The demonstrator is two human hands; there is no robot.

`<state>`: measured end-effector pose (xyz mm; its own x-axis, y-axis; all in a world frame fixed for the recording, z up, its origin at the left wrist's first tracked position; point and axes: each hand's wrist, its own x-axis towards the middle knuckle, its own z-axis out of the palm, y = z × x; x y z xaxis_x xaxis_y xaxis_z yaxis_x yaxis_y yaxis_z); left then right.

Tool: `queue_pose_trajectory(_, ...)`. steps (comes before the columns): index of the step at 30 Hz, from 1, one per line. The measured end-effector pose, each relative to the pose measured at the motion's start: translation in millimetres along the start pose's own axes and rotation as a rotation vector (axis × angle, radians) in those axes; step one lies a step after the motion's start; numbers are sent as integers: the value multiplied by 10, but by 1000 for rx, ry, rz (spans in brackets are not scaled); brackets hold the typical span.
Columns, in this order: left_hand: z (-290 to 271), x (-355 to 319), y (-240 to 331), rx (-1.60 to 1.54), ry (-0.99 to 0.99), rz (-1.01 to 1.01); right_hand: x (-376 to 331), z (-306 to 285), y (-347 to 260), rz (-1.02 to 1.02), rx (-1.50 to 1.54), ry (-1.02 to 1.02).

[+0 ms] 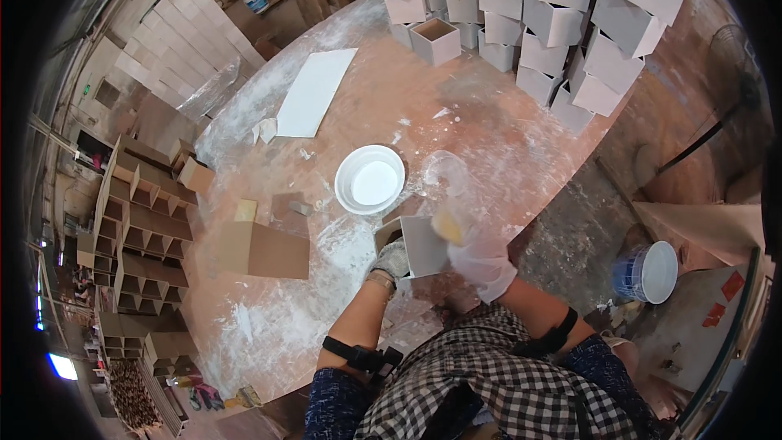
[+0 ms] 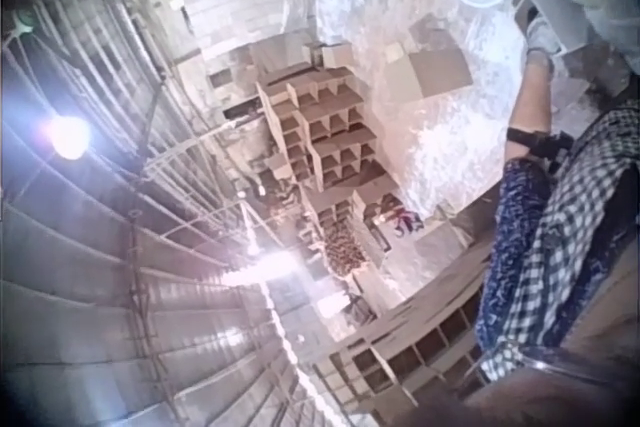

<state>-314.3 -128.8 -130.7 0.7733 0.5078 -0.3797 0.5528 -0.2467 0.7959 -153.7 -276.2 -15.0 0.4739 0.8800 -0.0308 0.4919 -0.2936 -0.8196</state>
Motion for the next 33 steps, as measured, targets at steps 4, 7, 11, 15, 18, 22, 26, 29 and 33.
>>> queue_pose_trajectory(4, 11, -9, -313, -236, 28, -46, -141, 87, -133, -416, -199, 6)
queue_pose_trajectory(7, 26, 31, -336, -263, 2, -63, -101, -64, -30, -472, -571, -145)
queue_pose_trajectory(11, 79, 146, -894, -416, 78, -2, 9, 9, -4, -417, -469, -315)
queue_pose_trajectory(15, 121, 162, -547, -424, 53, -42, 30, 144, 166, -483, -471, -116)
queue_pose_trajectory(18, 124, 117, -368, -615, 39, -86, -44, 255, 20, -422, -559, -64)
queue_pose_trajectory(22, 205, 242, -749, -251, 68, -40, 238, 253, -171, -410, -495, 5)
queue_pose_trajectory(26, 175, 233, -696, -92, 22, -22, 828, 344, 120, -165, -343, -103)
queue_pose_trajectory(29, 189, 206, -819, -267, 78, -25, 855, 81, 114, -98, -163, -5)
queue_pose_trajectory(33, 159, 220, -971, -324, 31, -71, 671, -246, 58, -41, -294, 67)
